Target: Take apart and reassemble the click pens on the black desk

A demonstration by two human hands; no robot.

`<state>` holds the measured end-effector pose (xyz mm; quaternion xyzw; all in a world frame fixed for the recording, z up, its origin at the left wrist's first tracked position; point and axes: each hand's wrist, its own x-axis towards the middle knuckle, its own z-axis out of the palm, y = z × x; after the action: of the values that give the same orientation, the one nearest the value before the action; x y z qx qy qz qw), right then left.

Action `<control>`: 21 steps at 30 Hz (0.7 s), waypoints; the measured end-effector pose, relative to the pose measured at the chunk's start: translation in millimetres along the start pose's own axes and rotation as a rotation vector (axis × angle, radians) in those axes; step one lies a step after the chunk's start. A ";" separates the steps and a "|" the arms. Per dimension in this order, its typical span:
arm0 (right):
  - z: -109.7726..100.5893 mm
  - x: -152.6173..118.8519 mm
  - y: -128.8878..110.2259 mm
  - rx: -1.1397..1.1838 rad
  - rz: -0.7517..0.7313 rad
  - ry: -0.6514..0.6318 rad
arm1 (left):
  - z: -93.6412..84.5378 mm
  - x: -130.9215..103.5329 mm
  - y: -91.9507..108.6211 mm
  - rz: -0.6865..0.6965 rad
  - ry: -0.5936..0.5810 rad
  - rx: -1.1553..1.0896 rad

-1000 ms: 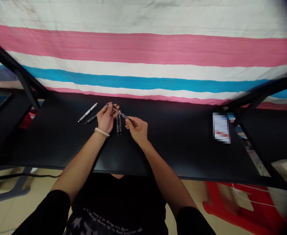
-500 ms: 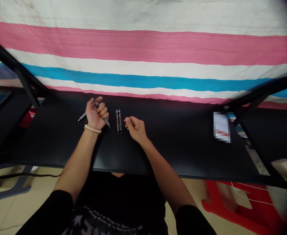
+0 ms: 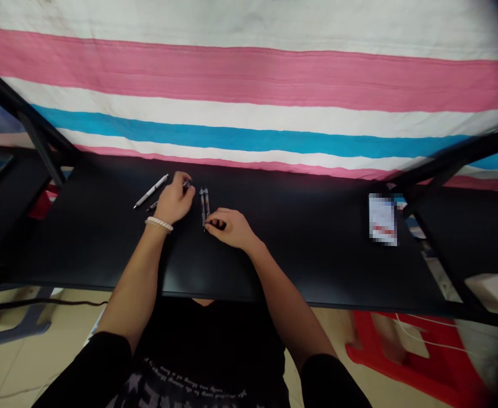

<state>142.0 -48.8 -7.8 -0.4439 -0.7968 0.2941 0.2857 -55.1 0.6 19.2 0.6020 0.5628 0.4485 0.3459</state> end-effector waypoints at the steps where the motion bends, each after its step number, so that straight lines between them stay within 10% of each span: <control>1: 0.3 -0.3 -1.4 -0.053 -0.013 -0.011 | 3.8 -1.2 -4.7 0.047 -0.044 0.245; 5: 2.6 0.4 -2.1 -0.178 -0.038 -0.017 | 8.5 -2.8 -20.1 0.145 -0.064 0.753; 11: 7.3 2.9 10.4 -0.054 0.129 0.194 | -2.0 4.7 -28.2 0.139 0.169 0.629; 16: 10.3 5.8 9.7 0.521 0.288 0.356 | 9.7 9.4 -22.7 0.044 0.197 0.031; 21: 9.0 9.0 -0.7 0.826 0.250 0.278 | 23.0 4.2 -7.4 -0.164 -0.022 -0.647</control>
<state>131.2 -43.2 -11.5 -0.4208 -0.5071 0.5571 0.5054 -36.6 7.7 4.8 0.4184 0.4339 0.5682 0.5602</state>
